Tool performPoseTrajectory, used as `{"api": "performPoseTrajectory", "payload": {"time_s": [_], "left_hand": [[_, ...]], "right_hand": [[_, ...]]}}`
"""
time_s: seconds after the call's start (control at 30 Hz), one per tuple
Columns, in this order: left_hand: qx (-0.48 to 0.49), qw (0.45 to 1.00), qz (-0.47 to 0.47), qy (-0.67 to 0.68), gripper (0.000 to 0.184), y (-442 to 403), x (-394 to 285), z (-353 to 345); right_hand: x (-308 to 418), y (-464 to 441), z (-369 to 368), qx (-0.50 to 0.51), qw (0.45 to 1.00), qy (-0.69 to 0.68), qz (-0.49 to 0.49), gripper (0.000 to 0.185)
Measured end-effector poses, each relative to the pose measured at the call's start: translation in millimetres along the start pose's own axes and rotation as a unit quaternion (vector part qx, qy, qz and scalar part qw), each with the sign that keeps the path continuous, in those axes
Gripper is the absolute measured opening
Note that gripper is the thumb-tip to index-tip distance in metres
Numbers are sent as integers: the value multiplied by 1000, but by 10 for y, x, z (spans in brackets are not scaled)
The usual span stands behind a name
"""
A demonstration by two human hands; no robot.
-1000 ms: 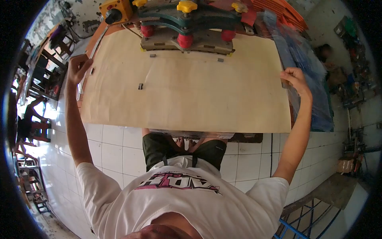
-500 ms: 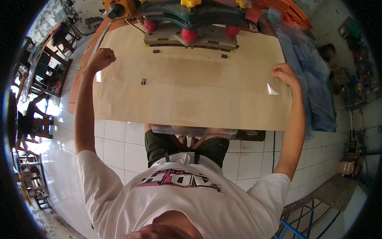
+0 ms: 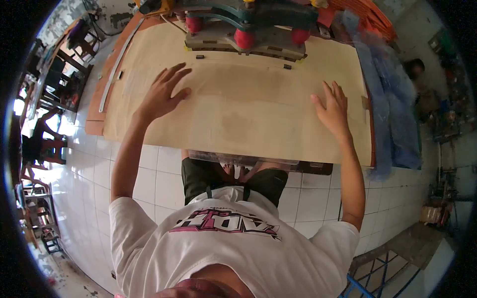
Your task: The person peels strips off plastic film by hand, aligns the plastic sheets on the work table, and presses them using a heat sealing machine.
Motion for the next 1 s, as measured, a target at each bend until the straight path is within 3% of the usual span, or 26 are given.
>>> {"api": "performPoseTrajectory", "payload": {"time_s": [0.17,0.37,0.8,1.0], "left_hand": [[127,991,9,-41,75,157,8,-416],[118,990,-3,-73,81,159,-6,-437],[44,997,-20,-66,79,152,10,-345],[-15,999,20,-36,65,152,135,-261]], "right_hand": [[-128,106,-427,104,988,100,-51,78],[-164,30,-499,76,992,97,-29,80],[-171,128,38,49,986,157,-30,78],[-356,279,182,36,979,198,-17,76]]}}
Point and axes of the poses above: each hand's wrist, its own y-axis away from the middle knuckle, its own z-axis out of the back of the hand, x = y × z, the point moved 10 cm from there along -y, towards the middle knuckle, and after that the axes turned 15 degrees about -x, right-handed, at the moved point
